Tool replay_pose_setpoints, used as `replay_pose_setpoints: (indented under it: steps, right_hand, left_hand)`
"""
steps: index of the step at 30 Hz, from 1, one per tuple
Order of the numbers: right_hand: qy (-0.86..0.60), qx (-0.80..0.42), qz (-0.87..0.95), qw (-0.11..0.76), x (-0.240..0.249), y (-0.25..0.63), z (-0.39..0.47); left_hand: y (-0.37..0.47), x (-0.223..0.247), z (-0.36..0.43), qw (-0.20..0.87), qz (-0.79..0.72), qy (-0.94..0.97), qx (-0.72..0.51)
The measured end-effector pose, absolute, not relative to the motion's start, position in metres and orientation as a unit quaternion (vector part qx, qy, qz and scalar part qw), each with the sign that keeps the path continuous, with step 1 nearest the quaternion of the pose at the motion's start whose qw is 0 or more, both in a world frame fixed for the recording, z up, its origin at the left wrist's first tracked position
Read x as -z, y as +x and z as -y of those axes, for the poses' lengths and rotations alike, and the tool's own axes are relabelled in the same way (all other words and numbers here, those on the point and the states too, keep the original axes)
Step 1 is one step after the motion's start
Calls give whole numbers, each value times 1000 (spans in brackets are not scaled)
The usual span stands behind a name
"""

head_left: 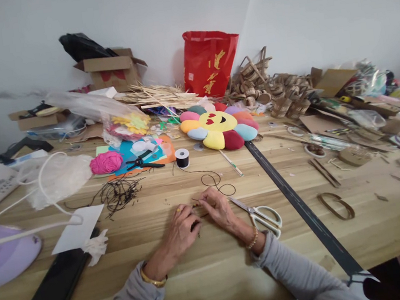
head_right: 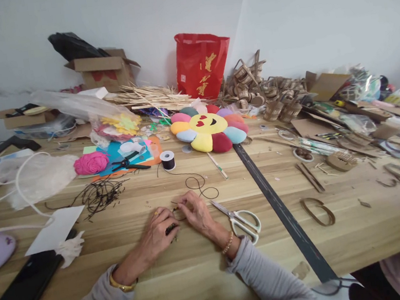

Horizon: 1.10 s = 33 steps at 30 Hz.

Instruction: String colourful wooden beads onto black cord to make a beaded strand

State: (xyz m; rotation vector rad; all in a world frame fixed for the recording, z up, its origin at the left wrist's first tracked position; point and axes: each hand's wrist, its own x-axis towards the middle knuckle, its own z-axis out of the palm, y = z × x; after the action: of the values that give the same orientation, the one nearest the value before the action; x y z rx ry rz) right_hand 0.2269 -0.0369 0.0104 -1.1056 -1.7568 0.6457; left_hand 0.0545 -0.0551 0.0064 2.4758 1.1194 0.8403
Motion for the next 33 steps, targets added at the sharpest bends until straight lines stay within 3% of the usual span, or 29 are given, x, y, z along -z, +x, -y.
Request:
replay_pose_setpoints:
  steps: [12,33]
  right_hand:
    - [-388,-234,760,467,-13,223,43]
    - [-359,-197,788,460,-12,223,44]
  left_hand:
    - [30,-4,28,485,-497,569,-441]
    - [33,-15,30,527,-500,535,-431]
